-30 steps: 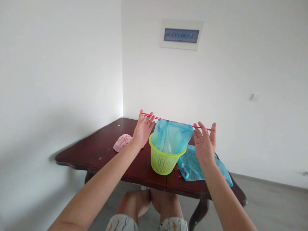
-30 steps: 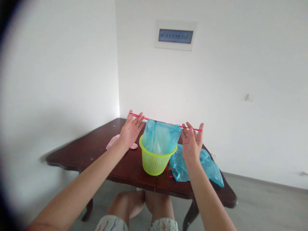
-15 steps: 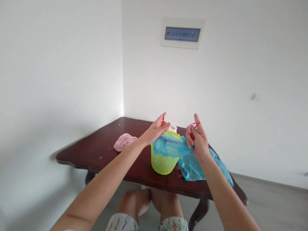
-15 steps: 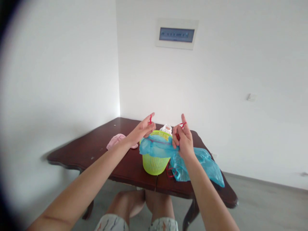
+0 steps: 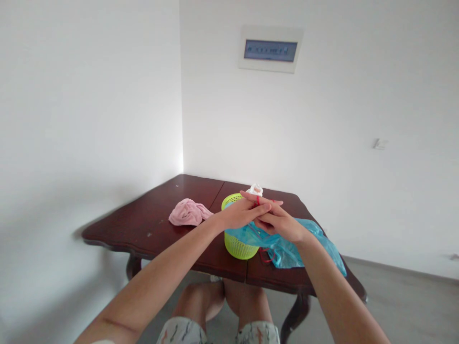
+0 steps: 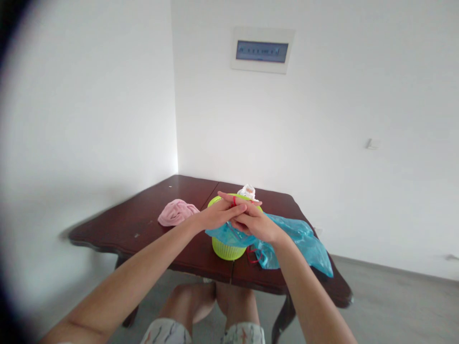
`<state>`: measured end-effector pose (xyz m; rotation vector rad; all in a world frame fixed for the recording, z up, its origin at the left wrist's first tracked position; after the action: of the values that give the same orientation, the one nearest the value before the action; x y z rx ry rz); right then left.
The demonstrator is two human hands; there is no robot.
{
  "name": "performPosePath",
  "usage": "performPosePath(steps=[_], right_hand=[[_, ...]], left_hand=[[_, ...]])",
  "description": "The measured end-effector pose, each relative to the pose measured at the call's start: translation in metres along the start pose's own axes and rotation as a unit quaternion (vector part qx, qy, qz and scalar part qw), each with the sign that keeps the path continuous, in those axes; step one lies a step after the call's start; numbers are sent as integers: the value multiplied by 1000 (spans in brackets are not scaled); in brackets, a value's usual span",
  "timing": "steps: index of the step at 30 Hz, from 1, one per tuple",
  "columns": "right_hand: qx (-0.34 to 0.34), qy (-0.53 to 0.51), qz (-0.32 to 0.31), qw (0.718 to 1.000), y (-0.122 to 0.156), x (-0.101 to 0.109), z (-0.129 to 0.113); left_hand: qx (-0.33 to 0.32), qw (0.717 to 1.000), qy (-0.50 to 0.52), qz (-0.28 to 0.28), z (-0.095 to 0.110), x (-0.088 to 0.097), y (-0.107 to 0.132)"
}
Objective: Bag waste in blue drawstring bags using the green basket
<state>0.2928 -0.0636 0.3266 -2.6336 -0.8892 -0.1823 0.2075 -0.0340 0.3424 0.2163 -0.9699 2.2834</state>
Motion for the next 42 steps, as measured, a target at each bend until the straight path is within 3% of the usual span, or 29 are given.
performPosePath(steps=[3,7,10,12,15,18,21,26,29,32,35,38,40,42], right_hand=[[-8,14,-23,1000,3,-1,10],[-21,35,-59,997,7,-3,22],[-15,38,-44,998,11,6,21],[9,50,15,999,13,19,15],[46,73,155,984,16,42,4],[60,82,249,963,17,47,3],[72,171,291,939,15,42,6],[118,370,325,862,19,34,-5],[157,433,338,821,26,25,-20],[203,426,379,796,41,14,-31],[265,385,422,777,60,1,-31],[313,386,382,779,65,-22,-18],[305,418,317,795,58,-38,-4],[272,447,267,810,52,-47,10]], left_hand=[[27,999,-18,-26,-3,-2,5],[79,990,4,-114,-16,-12,13],[75,992,-9,-106,-28,-3,16],[76,995,-5,-70,-38,8,20],[90,994,55,-17,-50,20,26],[97,987,124,22,-53,21,28],[95,983,151,29,-51,14,25],[95,982,150,71,-58,11,23],[132,969,164,132,-71,17,27],[198,941,239,139,-83,15,30],[260,894,346,116,-87,11,30],[280,853,420,129,-84,16,28],[282,845,433,135,-80,20,28],[272,861,412,120,-73,23,29]])
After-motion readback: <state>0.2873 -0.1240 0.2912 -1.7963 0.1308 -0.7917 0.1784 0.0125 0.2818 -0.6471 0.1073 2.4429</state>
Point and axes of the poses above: each hand's wrist, its own y-axis away from the middle knuckle, its own x-axis out of the back of the hand, z = x × y, the point moved 9 cm from there along -y, towards the middle knuckle, and after that the axes turned 2 degrees about z, right-handed, at the moved point
